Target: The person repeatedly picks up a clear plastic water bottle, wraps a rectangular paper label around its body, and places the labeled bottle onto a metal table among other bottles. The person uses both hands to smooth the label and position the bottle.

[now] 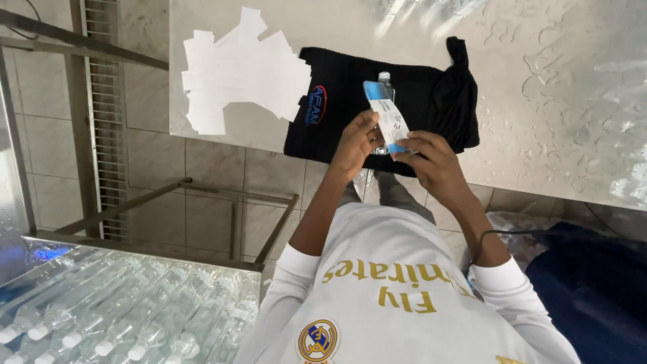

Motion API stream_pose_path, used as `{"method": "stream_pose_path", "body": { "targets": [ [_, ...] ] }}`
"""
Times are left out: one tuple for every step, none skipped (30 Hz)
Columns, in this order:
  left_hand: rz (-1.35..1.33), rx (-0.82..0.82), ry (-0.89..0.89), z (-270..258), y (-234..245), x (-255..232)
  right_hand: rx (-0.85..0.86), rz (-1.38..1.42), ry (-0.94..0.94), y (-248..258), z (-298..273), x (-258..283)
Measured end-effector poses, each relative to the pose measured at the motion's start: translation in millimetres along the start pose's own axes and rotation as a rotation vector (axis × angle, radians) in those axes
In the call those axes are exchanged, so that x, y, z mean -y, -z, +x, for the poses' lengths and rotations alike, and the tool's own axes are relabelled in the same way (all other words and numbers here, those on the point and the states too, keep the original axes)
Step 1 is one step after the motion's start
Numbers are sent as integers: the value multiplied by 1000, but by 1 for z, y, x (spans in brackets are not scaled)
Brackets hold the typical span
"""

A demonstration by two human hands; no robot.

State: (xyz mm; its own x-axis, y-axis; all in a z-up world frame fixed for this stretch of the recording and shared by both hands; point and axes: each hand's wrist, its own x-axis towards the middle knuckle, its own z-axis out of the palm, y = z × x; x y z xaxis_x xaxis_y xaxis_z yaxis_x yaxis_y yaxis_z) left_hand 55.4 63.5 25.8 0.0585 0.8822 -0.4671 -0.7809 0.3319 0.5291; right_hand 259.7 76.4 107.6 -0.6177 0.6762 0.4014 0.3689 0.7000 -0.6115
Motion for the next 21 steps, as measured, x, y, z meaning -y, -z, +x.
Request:
{"method": "stream_pose_path", "body": {
  "targets": [
    [2, 2, 1, 1, 6, 6, -3, -1, -1, 2, -3, -1],
    [-1, -68, -6, 2, 12, 11, 1, -29, -8, 4, -7, -2],
    [-5, -139, -17, 4, 17, 16, 7, -56, -11, 6, -8, -5],
    [-5, -139, -21, 0, 13, 12, 7, -55, -8, 9, -11, -8],
    [-9, -171, -6, -6, 9, 8, -47, 49, -142, 10, -14, -11],
    [-12, -204, 9, -12, 5, 4, -100, 152, -276, 12, -18, -13],
    [-8, -205, 17, -7, 10, 12, -103, 153, -284, 8, -24, -21],
    [-33, -242, -5, -3, 16, 19, -174, 462, -526, 5, -31, -29],
    [-56, -277, -29, 2, 22, 27, -244, 775, -761, 0, -37, -38],
    [-51, -276, -22, -1, 23, 33, -250, 776, -766, -13, -56, -47],
    [-67, -293, -24, 3, 23, 36, -212, 915, -835, -25, -69, -60],
    [-84, -311, -26, 6, 23, 40, -171, 1054, -903, -37, -82, -74],
    [-83, -306, -29, 7, 20, 45, -174, 1051, -898, -48, -80, -69],
    [-70, -313, -32, 8, 18, 49, -204, 1067, -928, -60, -77, -65],
    [-58, -333, -22, -1, 17, 58, -231, 1087, -976, -72, -83, -53],
    [-58, -340, -10, -5, 15, 64, -232, 1087, -991, -76, -76, -48],
    [-47, -331, -16, -5, 15, 67, -343, 1146, -1079, -83, -67, -46],
    [-36, -322, -23, -5, 14, 70, -457, 1201, -1166, -90, -58, -44],
    [-36, -319, -23, 2, 26, 80, -459, 1200, -1164, -100, -63, -59],
    [5, -358, -40, 8, 38, 90, -452, 1124, -1211, -110, -69, -73],
    [47, -402, -50, 9, 51, 102, -444, 1050, -1266, -122, -79, -82]
  ]
}}
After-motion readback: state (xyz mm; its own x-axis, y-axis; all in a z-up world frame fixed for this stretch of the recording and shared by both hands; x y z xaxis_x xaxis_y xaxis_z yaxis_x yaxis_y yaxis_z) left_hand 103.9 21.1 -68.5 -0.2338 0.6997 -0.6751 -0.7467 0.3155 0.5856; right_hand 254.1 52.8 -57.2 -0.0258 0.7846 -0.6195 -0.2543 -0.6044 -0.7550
